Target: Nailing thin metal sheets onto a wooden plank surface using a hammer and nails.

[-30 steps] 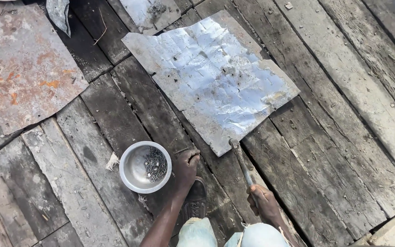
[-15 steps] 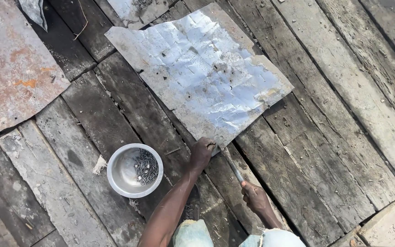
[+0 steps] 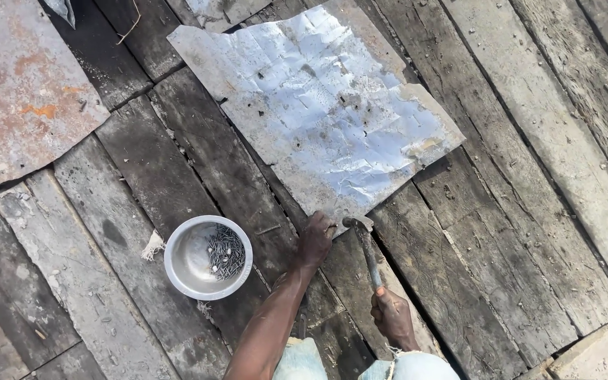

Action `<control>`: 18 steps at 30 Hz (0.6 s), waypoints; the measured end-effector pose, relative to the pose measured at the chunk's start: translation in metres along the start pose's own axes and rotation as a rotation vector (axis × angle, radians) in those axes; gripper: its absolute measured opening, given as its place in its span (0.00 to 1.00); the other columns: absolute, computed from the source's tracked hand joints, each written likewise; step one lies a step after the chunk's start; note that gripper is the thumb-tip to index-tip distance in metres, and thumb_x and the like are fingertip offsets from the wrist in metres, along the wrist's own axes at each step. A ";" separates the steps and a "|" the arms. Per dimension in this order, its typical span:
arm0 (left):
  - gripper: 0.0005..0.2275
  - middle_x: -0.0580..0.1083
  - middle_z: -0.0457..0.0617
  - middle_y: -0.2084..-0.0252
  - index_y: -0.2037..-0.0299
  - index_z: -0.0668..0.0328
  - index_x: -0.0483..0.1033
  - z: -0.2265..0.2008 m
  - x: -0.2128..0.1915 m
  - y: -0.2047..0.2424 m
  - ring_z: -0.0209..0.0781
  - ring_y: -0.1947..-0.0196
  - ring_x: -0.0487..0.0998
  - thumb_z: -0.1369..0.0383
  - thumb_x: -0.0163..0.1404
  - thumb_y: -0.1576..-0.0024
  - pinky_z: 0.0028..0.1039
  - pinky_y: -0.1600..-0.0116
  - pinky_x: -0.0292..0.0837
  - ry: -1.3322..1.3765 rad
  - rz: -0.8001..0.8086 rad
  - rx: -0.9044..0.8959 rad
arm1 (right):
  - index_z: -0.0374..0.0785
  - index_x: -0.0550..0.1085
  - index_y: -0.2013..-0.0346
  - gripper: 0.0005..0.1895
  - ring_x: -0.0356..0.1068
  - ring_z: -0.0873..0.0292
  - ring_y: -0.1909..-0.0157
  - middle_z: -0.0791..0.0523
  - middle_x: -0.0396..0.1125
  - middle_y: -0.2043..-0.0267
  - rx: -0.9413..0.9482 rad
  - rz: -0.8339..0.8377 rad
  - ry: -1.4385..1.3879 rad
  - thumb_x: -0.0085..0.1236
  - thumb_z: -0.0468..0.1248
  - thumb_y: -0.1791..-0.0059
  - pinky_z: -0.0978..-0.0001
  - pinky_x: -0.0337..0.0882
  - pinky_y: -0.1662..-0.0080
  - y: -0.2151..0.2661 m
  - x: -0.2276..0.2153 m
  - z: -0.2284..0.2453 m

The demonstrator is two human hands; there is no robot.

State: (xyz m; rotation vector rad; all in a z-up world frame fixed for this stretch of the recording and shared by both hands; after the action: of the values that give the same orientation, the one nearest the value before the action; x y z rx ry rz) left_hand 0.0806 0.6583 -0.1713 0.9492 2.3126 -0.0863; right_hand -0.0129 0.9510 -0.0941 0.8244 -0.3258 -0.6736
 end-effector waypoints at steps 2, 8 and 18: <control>0.04 0.78 0.51 0.46 0.53 0.65 0.85 -0.003 -0.003 0.003 0.51 0.47 0.83 0.73 0.61 0.27 0.39 0.54 0.92 -0.011 0.018 -0.017 | 0.42 0.72 0.73 0.32 0.52 0.61 0.79 0.59 0.57 0.78 -0.050 0.011 -0.004 0.60 0.62 0.38 0.65 0.48 0.78 -0.006 0.003 -0.006; 0.08 0.82 0.56 0.36 0.43 0.67 0.86 -0.014 -0.014 -0.011 0.59 0.35 0.86 0.73 0.62 0.29 0.44 0.44 0.96 0.015 0.022 -0.032 | 0.44 0.74 0.76 0.32 0.59 0.60 0.78 0.58 0.66 0.78 -0.121 -0.033 0.207 0.60 0.64 0.39 0.65 0.57 0.75 -0.013 -0.001 0.005; 0.05 0.78 0.52 0.49 0.60 0.66 0.82 -0.017 -0.019 -0.002 0.54 0.49 0.84 0.75 0.60 0.30 0.49 0.50 0.88 0.069 0.035 -0.092 | 0.42 0.69 0.77 0.34 0.52 0.63 0.78 0.60 0.55 0.79 -0.208 -0.038 -0.036 0.64 0.63 0.41 0.66 0.48 0.75 -0.002 -0.001 -0.013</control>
State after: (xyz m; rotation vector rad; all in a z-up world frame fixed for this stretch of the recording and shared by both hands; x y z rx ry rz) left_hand 0.0803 0.6498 -0.1474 0.9595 2.3397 0.0678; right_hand -0.0074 0.9578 -0.1037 0.6223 -0.2680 -0.7452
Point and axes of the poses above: each hand's wrist, its own y-axis away from the middle knuckle, its own x-axis out of the palm, z = x × y, the point moved 4 cm from there along -y, towards the middle knuckle
